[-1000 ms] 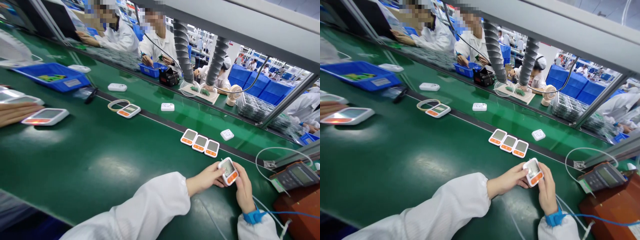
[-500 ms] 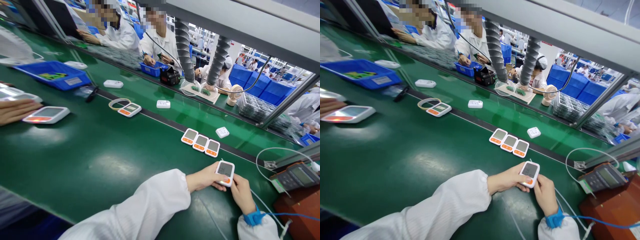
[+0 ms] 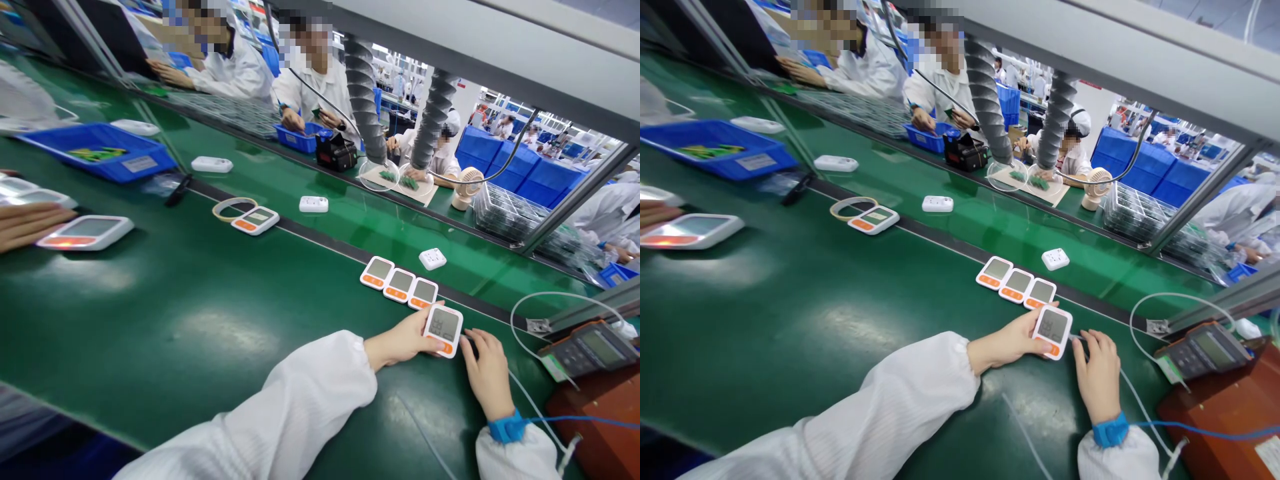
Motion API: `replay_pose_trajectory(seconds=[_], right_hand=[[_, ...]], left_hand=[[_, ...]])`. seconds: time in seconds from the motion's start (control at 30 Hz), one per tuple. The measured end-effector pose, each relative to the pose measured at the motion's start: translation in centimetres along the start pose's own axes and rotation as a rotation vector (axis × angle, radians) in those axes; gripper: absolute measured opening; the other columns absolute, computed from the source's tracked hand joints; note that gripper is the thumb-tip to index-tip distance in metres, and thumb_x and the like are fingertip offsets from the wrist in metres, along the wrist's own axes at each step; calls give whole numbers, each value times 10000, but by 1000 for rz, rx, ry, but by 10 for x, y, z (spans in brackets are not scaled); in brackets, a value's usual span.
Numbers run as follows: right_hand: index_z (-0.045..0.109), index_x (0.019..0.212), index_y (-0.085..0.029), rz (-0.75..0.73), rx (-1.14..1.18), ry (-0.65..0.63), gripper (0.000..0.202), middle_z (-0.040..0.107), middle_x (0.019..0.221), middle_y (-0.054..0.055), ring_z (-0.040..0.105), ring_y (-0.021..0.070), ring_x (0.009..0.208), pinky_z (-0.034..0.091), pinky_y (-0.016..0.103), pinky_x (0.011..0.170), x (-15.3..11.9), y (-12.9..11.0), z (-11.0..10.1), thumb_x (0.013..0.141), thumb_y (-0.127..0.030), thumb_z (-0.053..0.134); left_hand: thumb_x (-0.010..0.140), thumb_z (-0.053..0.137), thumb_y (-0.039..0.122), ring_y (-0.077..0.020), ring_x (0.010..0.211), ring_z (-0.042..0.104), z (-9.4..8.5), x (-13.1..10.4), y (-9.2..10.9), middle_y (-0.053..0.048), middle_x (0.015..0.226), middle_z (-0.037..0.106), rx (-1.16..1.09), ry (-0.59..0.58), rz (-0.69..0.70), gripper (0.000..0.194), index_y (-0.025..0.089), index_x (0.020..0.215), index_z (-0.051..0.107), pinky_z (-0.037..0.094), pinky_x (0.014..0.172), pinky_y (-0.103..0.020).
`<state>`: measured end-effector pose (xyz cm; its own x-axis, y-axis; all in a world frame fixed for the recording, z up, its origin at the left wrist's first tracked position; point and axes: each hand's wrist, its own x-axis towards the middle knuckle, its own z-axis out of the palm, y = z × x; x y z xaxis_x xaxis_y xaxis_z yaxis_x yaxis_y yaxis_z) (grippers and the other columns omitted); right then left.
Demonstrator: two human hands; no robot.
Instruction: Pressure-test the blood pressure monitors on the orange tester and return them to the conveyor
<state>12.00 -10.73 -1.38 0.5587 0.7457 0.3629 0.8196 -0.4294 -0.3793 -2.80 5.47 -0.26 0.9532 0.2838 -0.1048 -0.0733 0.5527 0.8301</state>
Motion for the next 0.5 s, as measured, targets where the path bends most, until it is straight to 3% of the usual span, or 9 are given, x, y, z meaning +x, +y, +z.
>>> replay_pose_trajectory(seconds=[0.13, 0.23, 0.37, 0.43, 0.5], right_hand=[[690, 1091, -183, 75, 158, -158, 552, 709, 986, 99, 653, 240, 881, 488, 350, 808, -3, -4, 4, 980, -607, 356], [691, 1015, -216, 79, 205, -267, 484, 679, 775, 25, 636, 192, 698, 461, 300, 683, -6, -9, 5, 967, -604, 407], [686, 1024, -220, 20, 182, -281, 458, 601, 650, -13, 594, 175, 616, 422, 282, 623, -7, -11, 6, 957, -592, 428], [686, 1021, -218, 11, 168, -272, 456, 592, 644, -14, 587, 172, 605, 415, 276, 608, -7, -10, 6, 959, -585, 422], [685, 1026, -217, 2, 160, -274, 455, 588, 640, -15, 582, 168, 593, 413, 272, 596, -7, -8, 7, 956, -583, 425]], left_hand=[[623, 859, 191, -205, 996, 630, -13, 2, 20, -85, 1274, 591, 53, 125, 170, 998, 302, 1482, 364, 539, 778, -300], [673, 830, 287, -205, 923, 650, -37, 4, 45, -87, 1240, 615, 26, 326, 321, 831, 270, 1420, 467, 542, 738, -293], [690, 766, 346, -183, 869, 649, -94, 0, 83, -73, 1075, 685, 39, 743, 604, 524, 158, 1169, 665, 528, 727, -250], [690, 716, 345, -184, 842, 656, -126, -6, 99, -67, 1062, 692, 39, 843, 620, 538, 168, 1195, 655, 532, 688, -258], [702, 642, 407, -194, 812, 662, -154, -12, 108, -73, 1069, 696, 111, 866, 564, 599, 184, 1258, 620, 527, 640, -276]])
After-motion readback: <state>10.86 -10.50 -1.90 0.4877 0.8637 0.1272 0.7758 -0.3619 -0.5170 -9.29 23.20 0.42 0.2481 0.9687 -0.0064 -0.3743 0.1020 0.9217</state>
